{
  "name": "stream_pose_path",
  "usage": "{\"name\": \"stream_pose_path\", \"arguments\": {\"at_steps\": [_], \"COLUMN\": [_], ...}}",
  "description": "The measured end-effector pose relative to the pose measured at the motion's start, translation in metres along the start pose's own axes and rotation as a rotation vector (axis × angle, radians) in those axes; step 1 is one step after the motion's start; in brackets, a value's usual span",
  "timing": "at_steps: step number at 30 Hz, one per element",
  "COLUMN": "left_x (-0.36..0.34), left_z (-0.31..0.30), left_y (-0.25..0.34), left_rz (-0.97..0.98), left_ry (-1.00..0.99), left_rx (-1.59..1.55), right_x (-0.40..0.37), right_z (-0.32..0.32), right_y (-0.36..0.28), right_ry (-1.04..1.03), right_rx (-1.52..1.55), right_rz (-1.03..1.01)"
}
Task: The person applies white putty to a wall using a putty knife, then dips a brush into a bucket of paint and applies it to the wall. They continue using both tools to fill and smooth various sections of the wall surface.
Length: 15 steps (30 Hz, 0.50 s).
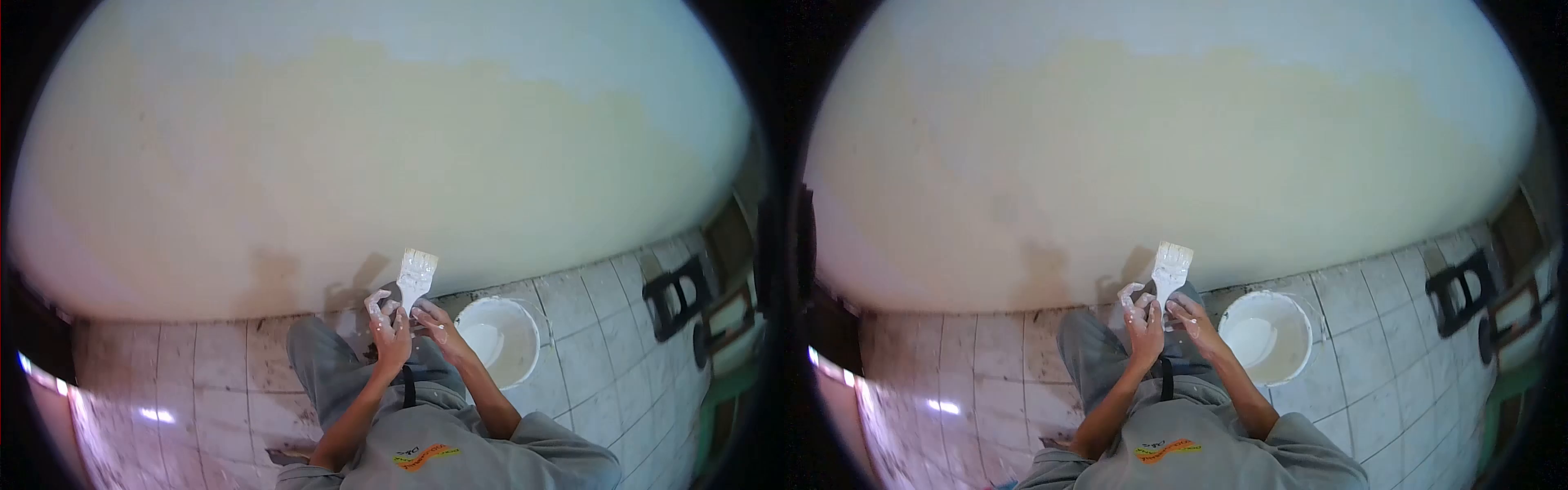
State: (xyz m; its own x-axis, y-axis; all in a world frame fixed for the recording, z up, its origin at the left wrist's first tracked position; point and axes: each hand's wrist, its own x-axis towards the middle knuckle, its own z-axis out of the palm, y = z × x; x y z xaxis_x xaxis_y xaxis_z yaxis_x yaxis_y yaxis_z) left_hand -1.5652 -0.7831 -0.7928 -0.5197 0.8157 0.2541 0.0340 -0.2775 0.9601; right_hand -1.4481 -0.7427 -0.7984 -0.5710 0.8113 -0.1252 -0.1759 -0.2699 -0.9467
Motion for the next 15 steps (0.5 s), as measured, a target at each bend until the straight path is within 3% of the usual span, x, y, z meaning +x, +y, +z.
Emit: {"name": "stream_pose_path", "arguments": {"at_steps": [1, 2, 5, 9, 11, 13, 15], "left_x": [0.0, 0.007, 0.015, 0.013, 0.018, 0.004, 0.004], "left_z": [0.005, 0.006, 0.004, 0.012, 0.011, 0.016, 0.017], "left_y": [0.007, 0.003, 0.002, 0.017, 0.002, 0.012, 0.0], "left_rz": [0.008, 0.334, 0.176, 0.205, 0.619, 0.243, 0.231], "left_ry": [-0.054, -0.074, -0.247, -0.322, -0.366, -0.513, -0.62], "left_rx": [0.036, 0.351, 0.234, 0.279, 0.559, 0.396, 0.469], "right_x": [-0.002, -0.003, -0.005, -0.006, -0.015, -0.032, -0.032], "right_z": [0.0, 0.0, 0.003, 0.0, -0.005, -0.011, -0.015], "right_y": [-0.001, -0.002, -0.004, 0.009, 0.022, 0.028, 0.029], "right_ry": [0.035, 0.074, 0.151, 0.266, 0.316, 0.394, 0.429], "right_rx": [0.027, 0.057, 0.075, 0.107, 0.089, 0.132, 0.157], "right_rz": [-0.041, -0.077, -0.173, -0.325, -0.307, -0.245, -0.208]}}
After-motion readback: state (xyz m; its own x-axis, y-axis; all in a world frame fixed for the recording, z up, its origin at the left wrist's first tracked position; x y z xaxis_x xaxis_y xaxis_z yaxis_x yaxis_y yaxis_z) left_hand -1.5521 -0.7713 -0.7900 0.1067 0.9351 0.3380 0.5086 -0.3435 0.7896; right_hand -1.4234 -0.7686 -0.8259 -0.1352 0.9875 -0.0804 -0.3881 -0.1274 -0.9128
